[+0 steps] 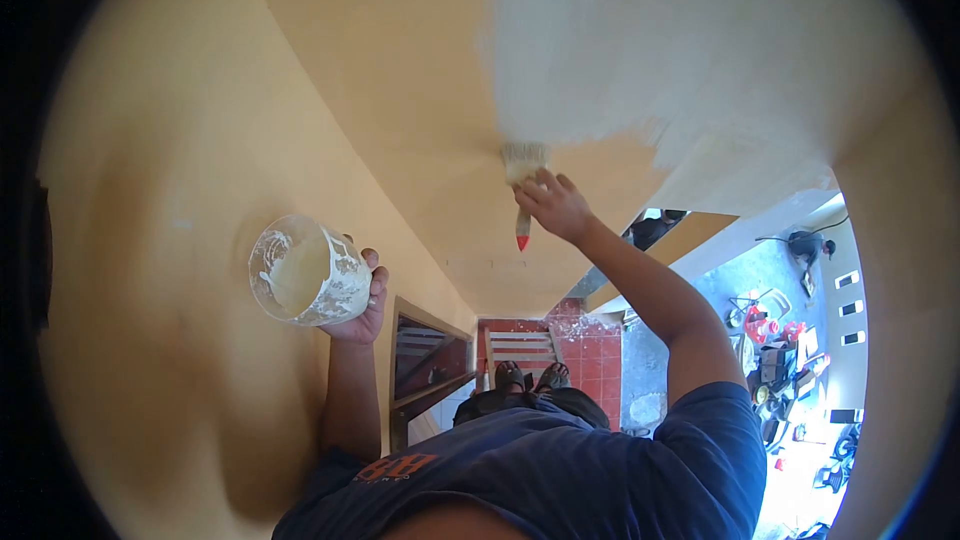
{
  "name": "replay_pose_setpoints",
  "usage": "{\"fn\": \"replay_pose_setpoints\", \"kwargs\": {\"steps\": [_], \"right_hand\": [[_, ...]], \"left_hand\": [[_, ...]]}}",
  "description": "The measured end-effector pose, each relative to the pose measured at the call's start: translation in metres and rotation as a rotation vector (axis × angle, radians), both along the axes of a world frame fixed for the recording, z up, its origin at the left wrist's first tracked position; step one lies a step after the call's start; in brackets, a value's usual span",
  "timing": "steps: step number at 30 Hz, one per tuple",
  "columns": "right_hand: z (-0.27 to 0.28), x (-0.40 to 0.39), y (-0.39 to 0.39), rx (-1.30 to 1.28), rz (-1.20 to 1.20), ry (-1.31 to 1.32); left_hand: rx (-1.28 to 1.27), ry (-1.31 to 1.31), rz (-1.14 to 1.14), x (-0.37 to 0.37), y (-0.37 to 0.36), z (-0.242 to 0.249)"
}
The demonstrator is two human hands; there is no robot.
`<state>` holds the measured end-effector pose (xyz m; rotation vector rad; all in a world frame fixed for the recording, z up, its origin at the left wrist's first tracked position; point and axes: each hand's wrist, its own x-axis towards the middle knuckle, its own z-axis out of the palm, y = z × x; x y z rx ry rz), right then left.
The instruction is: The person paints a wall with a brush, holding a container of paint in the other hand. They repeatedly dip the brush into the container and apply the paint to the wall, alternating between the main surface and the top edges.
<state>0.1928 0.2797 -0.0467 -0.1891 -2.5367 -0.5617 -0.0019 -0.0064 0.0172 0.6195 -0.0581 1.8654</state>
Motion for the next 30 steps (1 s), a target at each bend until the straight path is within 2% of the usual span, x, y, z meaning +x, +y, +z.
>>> {"fn": "replay_pose_setpoints", "kwargs": {"steps": [1, 3, 6, 8, 13, 15, 18, 20, 24, 25, 28, 30], "right_hand": [[-0.020, 0.004, -0.005, -0.010, -0.001, 0.007], [-0.042, 0.009, -0.014, -0.196, 0.013, -0.130], [-0.041, 0.011, -0.002, -0.122, 0.037, -0.060], [0.004, 0.000, 0.008, -0.139, -0.035, 0.075], [0.100, 0.007, -0.002, -0.044, 0.042, 0.281], [0.113, 0.011, -0.008, 0.055, 0.052, 0.365], [0.083, 0.012, -0.006, 0.027, 0.004, 0.224], [0.033, 0.007, 0.001, 0.081, 0.019, 0.189], [-0.049, 0.004, 0.000, -0.109, 0.016, -0.013], [-0.057, 0.006, -0.006, -0.191, 0.006, -0.076], [-0.061, 0.006, -0.009, -0.213, -0.002, -0.112], [-0.038, 0.004, 0.010, -0.174, 0.015, -0.086]], "left_hand": [[0.006, -0.017, -0.013, 0.002, -0.001, 0.001], [-0.009, -0.011, -0.018, 0.006, -0.003, 0.002], [0.004, -0.008, -0.011, 0.015, 0.006, -0.001], [0.005, -0.019, -0.006, 0.014, 0.006, -0.005], [0.001, -0.029, -0.028, 0.014, 0.006, -0.014], [0.007, -0.032, -0.024, 0.016, 0.009, -0.014], [0.022, -0.021, -0.024, 0.014, 0.011, -0.016], [0.028, -0.012, -0.033, 0.014, 0.011, -0.016], [0.002, -0.002, -0.010, 0.012, 0.012, -0.009], [-0.010, -0.011, -0.003, 0.013, 0.011, -0.008], [0.014, -0.032, -0.005, 0.014, 0.010, -0.006], [0.022, -0.029, 0.000, 0.016, 0.011, -0.007]]}}
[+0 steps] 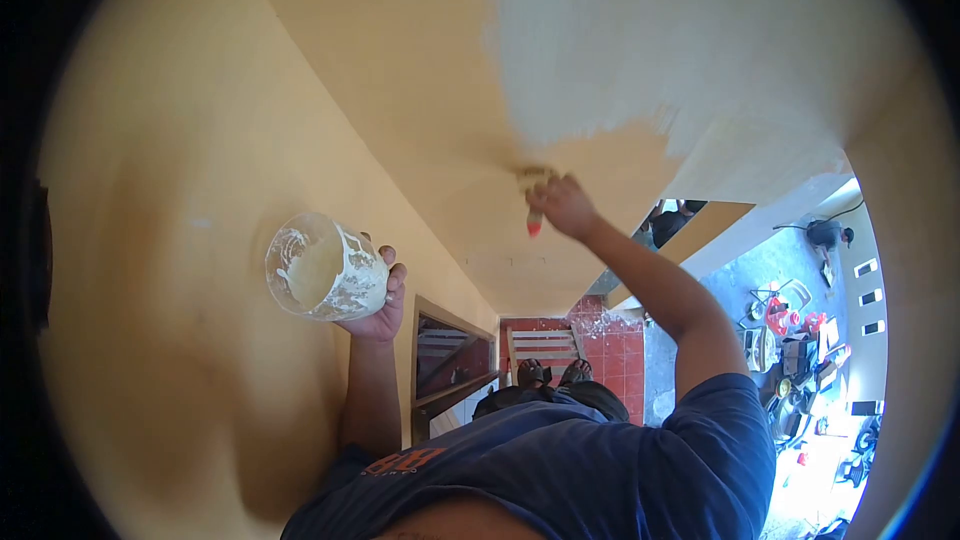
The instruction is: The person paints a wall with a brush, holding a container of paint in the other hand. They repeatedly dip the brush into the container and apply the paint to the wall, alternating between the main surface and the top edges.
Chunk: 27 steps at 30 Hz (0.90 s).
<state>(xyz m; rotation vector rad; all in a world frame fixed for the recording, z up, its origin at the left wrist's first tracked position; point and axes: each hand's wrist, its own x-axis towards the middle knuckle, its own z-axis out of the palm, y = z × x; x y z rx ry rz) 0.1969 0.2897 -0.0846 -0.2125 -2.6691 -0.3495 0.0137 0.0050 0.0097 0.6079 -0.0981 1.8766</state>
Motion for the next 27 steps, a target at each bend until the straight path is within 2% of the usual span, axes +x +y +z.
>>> {"fn": "replay_pose_setpoints", "kwargs": {"steps": [2, 5, 7, 8, 10, 11, 12, 14, 16, 17, 18, 19, 20, 21, 22, 23, 24, 26, 27], "right_hand": [[0.052, -0.002, 0.014, 0.058, -0.082, 0.173], [0.119, 0.009, 0.004, 0.078, 0.003, 0.302], [0.165, 0.018, -0.010, 0.089, 0.025, 0.542], [0.175, 0.020, -0.015, 0.087, 0.026, 0.542], [0.185, 0.025, -0.027, -0.078, 0.031, 0.844], [0.181, 0.030, -0.033, -0.108, 0.006, 0.862], [0.169, 0.036, -0.034, -0.099, -0.003, 0.873], [0.116, 0.051, -0.028, -0.435, -0.077, 0.859], [0.055, 0.071, -0.044, -0.883, -0.424, 0.725], [0.018, 0.081, -0.051, -0.803, -0.510, 0.673], [-0.004, 0.075, -0.084, -0.860, -0.529, 0.620], [-0.027, 0.084, -0.101, -1.031, -0.638, 0.542], [-0.043, 0.092, -0.123, -1.034, -0.631, 0.619], [-0.070, 0.101, -0.136, -1.188, -0.725, 0.590], [-0.083, 0.109, -0.153, -1.178, -0.817, 0.583], [-0.082, 0.114, -0.171, -1.289, -0.836, 0.622], [-0.084, 0.123, -0.181, -1.347, -0.907, 0.525], [-0.082, 0.134, -0.197, -1.365, -0.854, 0.630], [-0.099, 0.140, -0.201, -1.427, -0.861, 0.681]], "left_hand": [[-0.002, 0.001, 0.002, 0.003, 0.001, -0.004], [-0.007, -0.002, 0.006, 0.005, -0.001, -0.009], [0.016, 0.026, -0.019, 0.003, -0.001, -0.008], [0.015, 0.026, -0.017, 0.004, -0.001, -0.009], [0.000, 0.014, -0.018, 0.003, 0.001, -0.013], [0.001, 0.024, -0.028, 0.002, 0.001, -0.013], [-0.024, 0.002, -0.039, 0.004, 0.002, -0.014], [-0.036, -0.005, -0.063, 0.011, 0.008, -0.009], [0.005, 0.107, 0.039, 0.018, 0.015, 0.000], [0.026, 0.126, 0.033, 0.021, 0.016, 0.002], [-0.014, 0.116, 0.030, 0.007, -0.002, 0.002], [-0.056, 0.103, 0.028, 0.006, -0.005, 0.000], [-0.028, 0.118, 0.025, 0.004, -0.007, -0.007], [-0.082, 0.093, 0.027, 0.000, -0.009, -0.017], [-0.135, 0.067, 0.029, -0.001, -0.011, -0.024], [-0.106, 0.079, 0.028, -0.002, -0.014, -0.027], [-0.120, 0.001, -0.008, -0.002, -0.014, -0.029], [-0.106, -0.050, -0.050, 0.001, -0.017, -0.025], [-0.179, -0.054, -0.059, 0.001, -0.021, -0.025]]}}
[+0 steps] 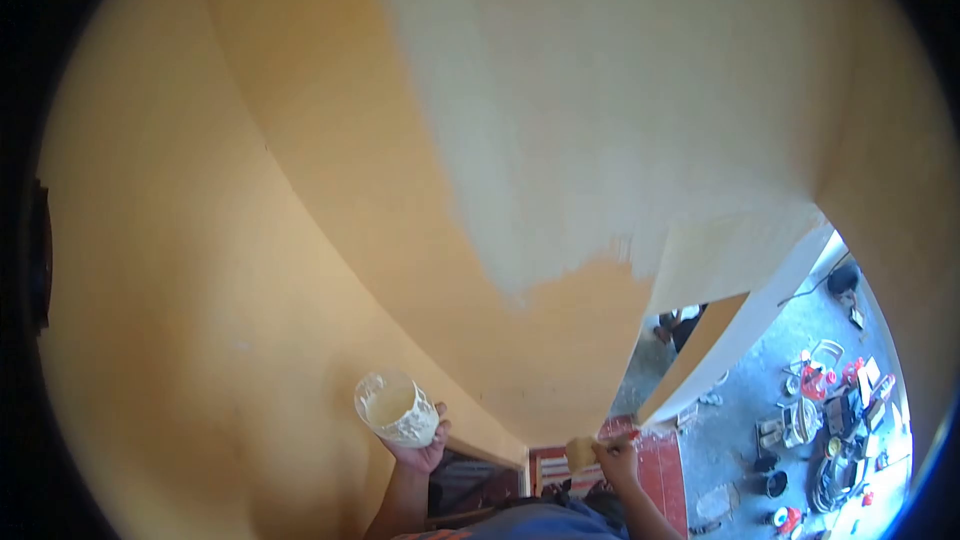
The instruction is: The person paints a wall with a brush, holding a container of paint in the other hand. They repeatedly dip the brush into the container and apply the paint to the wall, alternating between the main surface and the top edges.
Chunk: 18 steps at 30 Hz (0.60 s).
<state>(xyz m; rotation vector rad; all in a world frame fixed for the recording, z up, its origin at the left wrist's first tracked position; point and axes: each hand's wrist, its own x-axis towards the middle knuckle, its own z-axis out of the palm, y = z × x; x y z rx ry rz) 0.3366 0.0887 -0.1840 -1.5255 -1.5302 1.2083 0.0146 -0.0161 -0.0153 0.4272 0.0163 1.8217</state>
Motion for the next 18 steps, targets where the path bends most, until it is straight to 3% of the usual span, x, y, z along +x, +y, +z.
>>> {"fn": "replay_pose_setpoints", "kwargs": {"steps": [8, 11, 18], "right_hand": [[0.032, 0.003, 0.008, -0.211, -0.193, 0.372], [0.076, -0.015, -0.004, -0.308, -0.330, 0.595], [0.103, -0.034, -0.035, -0.454, -0.248, 0.741]], "left_hand": [[0.020, -0.050, -0.167, 0.013, 0.002, 0.017], [0.041, -0.044, -0.195, 0.016, 0.001, 0.029], [-0.030, -0.014, -0.279, 0.031, -0.005, 0.073]]}}
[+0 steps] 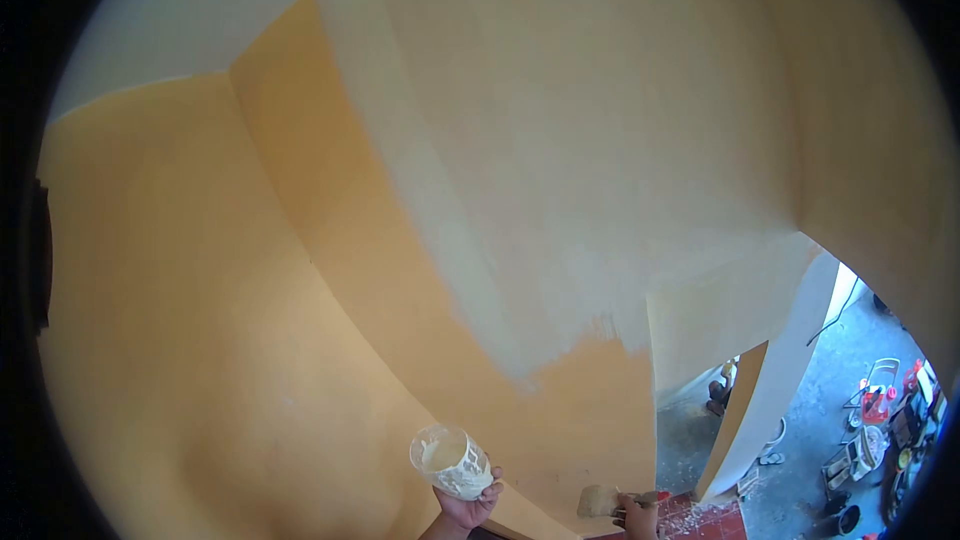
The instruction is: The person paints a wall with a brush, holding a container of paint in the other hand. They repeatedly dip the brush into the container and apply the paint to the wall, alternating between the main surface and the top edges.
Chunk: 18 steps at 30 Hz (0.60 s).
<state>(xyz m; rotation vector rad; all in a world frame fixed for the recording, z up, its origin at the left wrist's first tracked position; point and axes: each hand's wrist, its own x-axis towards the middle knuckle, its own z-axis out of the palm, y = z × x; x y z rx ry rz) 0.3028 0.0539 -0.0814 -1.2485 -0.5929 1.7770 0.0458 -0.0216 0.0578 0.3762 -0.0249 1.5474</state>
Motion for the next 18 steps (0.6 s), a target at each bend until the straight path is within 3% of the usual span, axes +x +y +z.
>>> {"fn": "replay_pose_setpoints", "kwargs": {"steps": [2, 4, 7, 11, 13, 18], "right_hand": [[-0.007, 0.000, -0.004, -0.034, 0.015, 0.027], [-0.009, 0.004, -0.010, -0.043, 0.009, 0.065], [-0.017, 0.007, -0.012, -0.072, 0.004, 0.080], [-0.029, 0.016, -0.017, -0.092, -0.043, 0.068], [-0.011, 0.022, -0.019, -0.017, -0.129, 0.062], [-0.013, 0.037, -0.013, -0.056, -0.187, -0.023]], "left_hand": [[-0.019, 0.028, -0.005, -0.003, 0.003, 0.002], [0.024, 0.034, -0.182, -0.010, 0.004, -0.002], [-0.028, 0.040, -0.261, -0.011, 0.001, 0.009], [-0.126, 0.093, -0.319, -0.023, -0.001, -0.013], [-0.104, 0.123, -0.419, -0.023, -0.003, -0.014], [-0.140, 0.203, -0.441, -0.027, -0.013, -0.007]]}}
